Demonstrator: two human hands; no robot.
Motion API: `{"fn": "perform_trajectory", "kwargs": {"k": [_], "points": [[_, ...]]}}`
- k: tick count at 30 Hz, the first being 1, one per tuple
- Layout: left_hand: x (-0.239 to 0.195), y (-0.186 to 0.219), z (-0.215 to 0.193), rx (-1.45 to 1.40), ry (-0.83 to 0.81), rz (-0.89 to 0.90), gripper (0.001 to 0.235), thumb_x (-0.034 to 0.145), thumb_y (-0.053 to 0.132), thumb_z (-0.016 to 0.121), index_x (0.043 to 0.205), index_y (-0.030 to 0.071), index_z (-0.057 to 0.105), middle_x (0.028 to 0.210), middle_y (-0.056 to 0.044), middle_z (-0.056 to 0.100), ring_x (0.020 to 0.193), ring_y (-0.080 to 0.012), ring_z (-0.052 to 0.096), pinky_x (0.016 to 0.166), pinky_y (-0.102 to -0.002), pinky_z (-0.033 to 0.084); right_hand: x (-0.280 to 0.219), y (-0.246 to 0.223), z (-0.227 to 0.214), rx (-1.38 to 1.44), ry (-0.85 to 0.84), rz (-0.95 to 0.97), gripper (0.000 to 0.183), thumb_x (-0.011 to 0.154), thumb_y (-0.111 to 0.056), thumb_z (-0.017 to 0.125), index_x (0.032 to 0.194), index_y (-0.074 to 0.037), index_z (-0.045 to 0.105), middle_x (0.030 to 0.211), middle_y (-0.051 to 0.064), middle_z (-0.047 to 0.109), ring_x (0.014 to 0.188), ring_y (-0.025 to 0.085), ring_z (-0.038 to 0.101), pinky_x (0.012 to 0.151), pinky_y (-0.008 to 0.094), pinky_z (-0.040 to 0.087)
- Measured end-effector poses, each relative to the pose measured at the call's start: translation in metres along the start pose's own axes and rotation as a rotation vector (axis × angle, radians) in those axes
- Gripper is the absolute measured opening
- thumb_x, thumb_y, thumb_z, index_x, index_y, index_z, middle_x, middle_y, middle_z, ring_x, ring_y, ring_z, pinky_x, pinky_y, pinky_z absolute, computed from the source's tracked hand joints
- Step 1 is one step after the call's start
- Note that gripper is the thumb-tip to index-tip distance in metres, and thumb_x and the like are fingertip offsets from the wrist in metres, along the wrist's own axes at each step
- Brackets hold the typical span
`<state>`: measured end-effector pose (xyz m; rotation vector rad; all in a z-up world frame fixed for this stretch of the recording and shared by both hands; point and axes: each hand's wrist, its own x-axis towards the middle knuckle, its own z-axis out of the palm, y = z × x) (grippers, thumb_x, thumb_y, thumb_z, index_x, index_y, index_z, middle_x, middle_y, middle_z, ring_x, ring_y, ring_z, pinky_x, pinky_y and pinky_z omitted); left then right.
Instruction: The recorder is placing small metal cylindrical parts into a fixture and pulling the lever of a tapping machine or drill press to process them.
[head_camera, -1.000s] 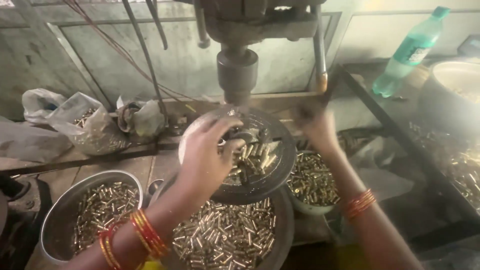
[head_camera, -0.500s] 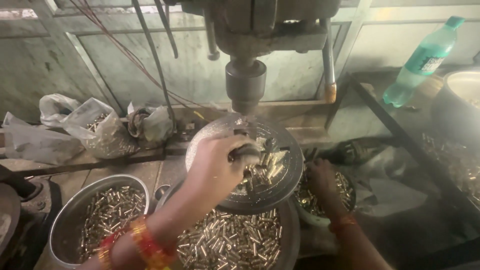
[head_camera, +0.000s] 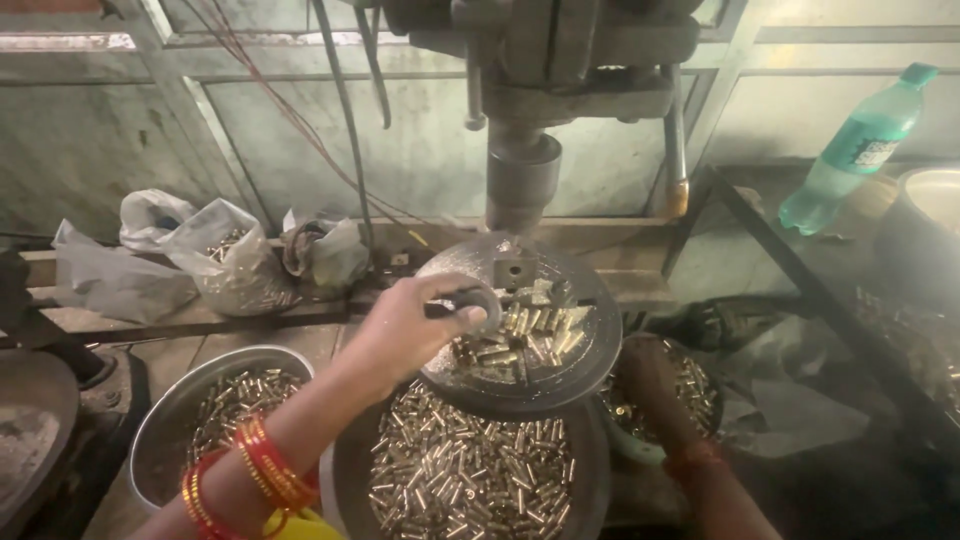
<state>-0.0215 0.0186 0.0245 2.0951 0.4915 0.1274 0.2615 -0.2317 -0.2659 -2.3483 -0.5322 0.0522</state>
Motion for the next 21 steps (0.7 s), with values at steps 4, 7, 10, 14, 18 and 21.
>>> {"fn": "perform_trajectory", "kwargs": {"k": [4,7,10,14,18,21], "points": [[0.011,-0.020,0.012,0.098,-0.056,0.277,0.030,0.084,0.021,0.079,0.114,0.020,0.081,0.098,-0.004,0.084,0.072,-0.0086,0.067,0.064,-0.026,0.054,-0.025,-0.034,-0.015,0.566,0.028,0.352,0.035,0.104,-0.027,0.054,0.091,0.002,0.069,0.079,0.023,0.067,0.060,0.035,0.062,0.057,0.048,0.051],[-0.002,0.001,0.003,0.128,-0.134,0.089,0.030,0.087,0.023,0.075,0.117,0.022,0.079,0.092,-0.006,0.081,0.067,-0.0119,0.061,0.060,-0.029,0.049,0.008,0.048,0.017,-0.417,0.166,-0.248,0.016,0.091,-0.016,0.061,0.088,-0.004,0.071,0.087,0.018,0.070,0.073,0.032,0.068,0.064,0.046,0.055],[0.005,-0.015,0.008,0.002,-0.162,0.214,0.033,0.083,0.022,0.077,0.115,0.019,0.079,0.099,0.001,0.082,0.071,-0.0077,0.068,0.063,-0.027,0.055,0.016,0.065,0.015,-0.470,0.123,-0.293,0.017,0.073,-0.014,0.068,0.088,-0.006,0.074,0.091,0.018,0.073,0.082,0.035,0.070,0.074,0.047,0.056],[-0.011,0.008,-0.002,0.118,-0.154,0.012,0.036,0.088,0.026,0.076,0.124,0.023,0.075,0.093,-0.013,0.081,0.070,-0.0200,0.057,0.063,-0.034,0.045,-0.016,0.003,-0.027,-0.340,0.247,-0.249,0.010,0.091,-0.009,0.065,0.090,-0.006,0.074,0.095,0.017,0.073,0.089,0.036,0.071,0.081,0.046,0.056],[0.001,-0.005,0.002,-0.010,-0.092,0.214,0.033,0.086,0.023,0.076,0.119,0.017,0.077,0.102,-0.005,0.081,0.090,-0.0133,0.069,0.081,-0.030,0.054,-0.046,-0.085,-0.084,0.204,0.454,-0.054,0.020,0.094,-0.001,0.065,0.114,-0.003,0.069,0.106,0.018,0.074,0.089,0.031,0.073,0.077,0.041,0.060],[0.010,-0.009,0.010,-0.314,-0.181,0.182,0.038,0.085,0.020,0.072,0.122,0.012,0.076,0.102,-0.007,0.081,0.093,-0.0176,0.073,0.088,-0.032,0.057,-0.087,-0.169,-0.129,0.537,0.354,0.039,0.030,0.094,0.001,0.062,0.124,-0.003,0.060,0.110,0.013,0.074,0.090,0.021,0.073,0.077,0.035,0.062]]}}
